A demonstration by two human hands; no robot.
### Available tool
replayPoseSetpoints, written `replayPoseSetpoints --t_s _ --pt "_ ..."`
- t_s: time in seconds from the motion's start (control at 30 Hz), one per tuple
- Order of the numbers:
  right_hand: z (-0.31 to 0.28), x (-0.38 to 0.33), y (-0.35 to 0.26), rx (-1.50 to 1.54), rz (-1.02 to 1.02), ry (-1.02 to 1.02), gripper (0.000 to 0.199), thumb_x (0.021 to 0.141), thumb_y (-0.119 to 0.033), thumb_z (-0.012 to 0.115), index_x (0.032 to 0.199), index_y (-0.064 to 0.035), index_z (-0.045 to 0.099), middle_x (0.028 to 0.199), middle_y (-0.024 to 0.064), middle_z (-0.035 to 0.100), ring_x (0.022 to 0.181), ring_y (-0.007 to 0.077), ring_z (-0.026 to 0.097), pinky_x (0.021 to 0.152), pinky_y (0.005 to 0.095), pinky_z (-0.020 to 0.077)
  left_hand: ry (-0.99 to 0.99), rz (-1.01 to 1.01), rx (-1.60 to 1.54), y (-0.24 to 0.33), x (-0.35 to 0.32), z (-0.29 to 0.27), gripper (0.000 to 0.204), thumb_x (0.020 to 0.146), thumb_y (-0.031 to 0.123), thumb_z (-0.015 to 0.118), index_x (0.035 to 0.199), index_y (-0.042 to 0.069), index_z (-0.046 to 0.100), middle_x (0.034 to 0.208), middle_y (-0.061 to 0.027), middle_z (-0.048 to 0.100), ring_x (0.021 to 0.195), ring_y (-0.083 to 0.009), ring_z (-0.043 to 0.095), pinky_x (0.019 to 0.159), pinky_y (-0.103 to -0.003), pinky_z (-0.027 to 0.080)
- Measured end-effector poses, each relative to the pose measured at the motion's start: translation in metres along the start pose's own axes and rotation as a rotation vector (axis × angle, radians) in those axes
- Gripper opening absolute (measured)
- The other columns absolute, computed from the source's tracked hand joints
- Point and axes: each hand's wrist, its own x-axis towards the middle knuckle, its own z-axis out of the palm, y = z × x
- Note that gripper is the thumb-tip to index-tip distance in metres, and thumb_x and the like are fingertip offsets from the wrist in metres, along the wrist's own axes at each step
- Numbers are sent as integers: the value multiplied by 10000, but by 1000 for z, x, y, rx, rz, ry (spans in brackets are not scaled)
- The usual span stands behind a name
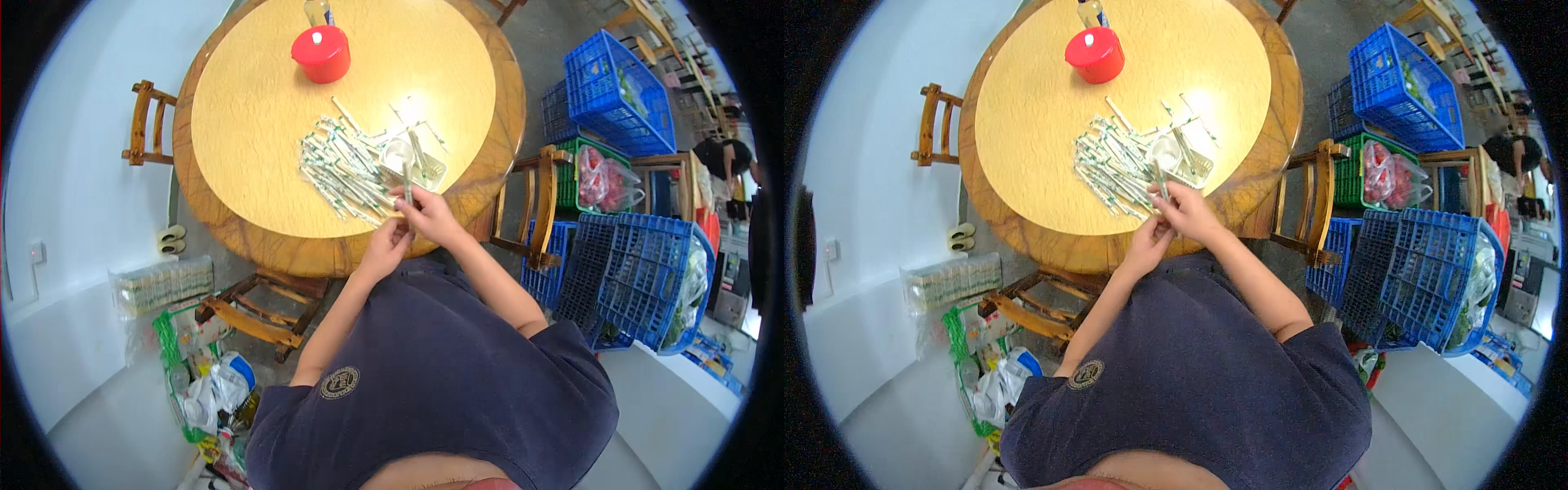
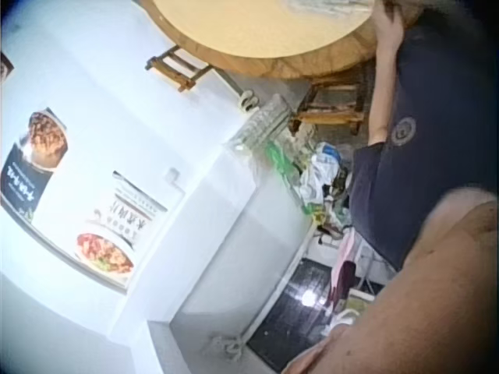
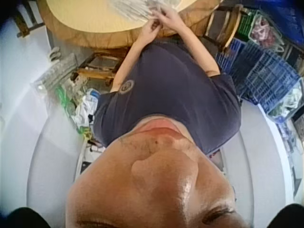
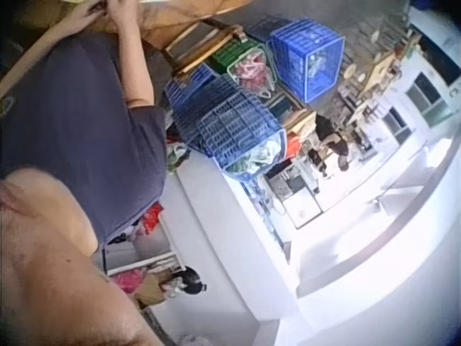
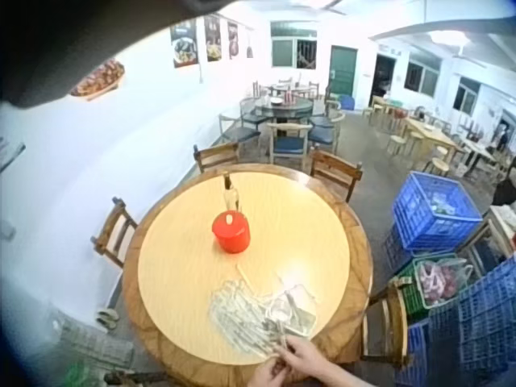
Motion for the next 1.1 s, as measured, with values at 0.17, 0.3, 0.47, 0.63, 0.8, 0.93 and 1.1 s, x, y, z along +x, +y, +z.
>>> replayPoseSetpoints --t_s 0.17,0.3,0.47,0.63,0.8,0.93,1.1 --pt "-58 1 -4 -157 -243 182 185 938 -139 668 1092 -39 688 775 49 618 646 116 543 605 276 461 104 -47 114 -20 27 6 246 967 111 620 1180 -6 581 1011 -64 631 867 -123 590 732 -269 505" --pt "-86 22 -12 -192 -372 262 147 915 -123 689 1022 -22 688 758 74 607 623 173 555 594 302 467 294 -129 110 -71 36 -12 267 954 128 631 1187 5 588 1013 -82 626 838 -134 601 701 -276 511" --pt "-92 62 34 -491 -251 126 281 905 -211 687 1142 -66 651 972 123 634 752 258 631 705 374 509 388 -219 244 -110 39 -26 332 909 110 640 1222 14 591 975 -126 604 830 -190 603 742 -322 509" --pt "-86 54 44 -408 -161 128 391 896 -224 682 1252 -80 607 1116 142 600 795 269 640 765 377 522 392 -221 431 -131 42 -25 432 876 161 655 1284 41 579 1021 -186 578 914 -298 596 841 -383 495" --pt "-102 23 71 -309 -187 135 368 898 -175 669 1240 -52 613 1098 146 595 770 253 633 738 350 526 370 -199 541 -138 53 -10 459 881 212 649 1321 103 574 1086 -227 559 994 -384 599 910 -437 480" --pt "-115 -14 87 -321 -90 103 301 905 -158 660 1176 -27 644 1072 147 598 770 238 628 721 332 525 361 -261 593 -140 61 -3 334 883 238 661 1194 121 627 1103 -239 557 1017 -426 591 903 -474 481" --pt "-122 -44 111 -367 -7 105 281 916 -151 649 1170 -32 644 1089 138 604 861 244 625 750 338 526 450 -179 680 -148 63 -5 155 869 197 672 967 87 624 954 -187 616 957 -396 611 829 -461 495"
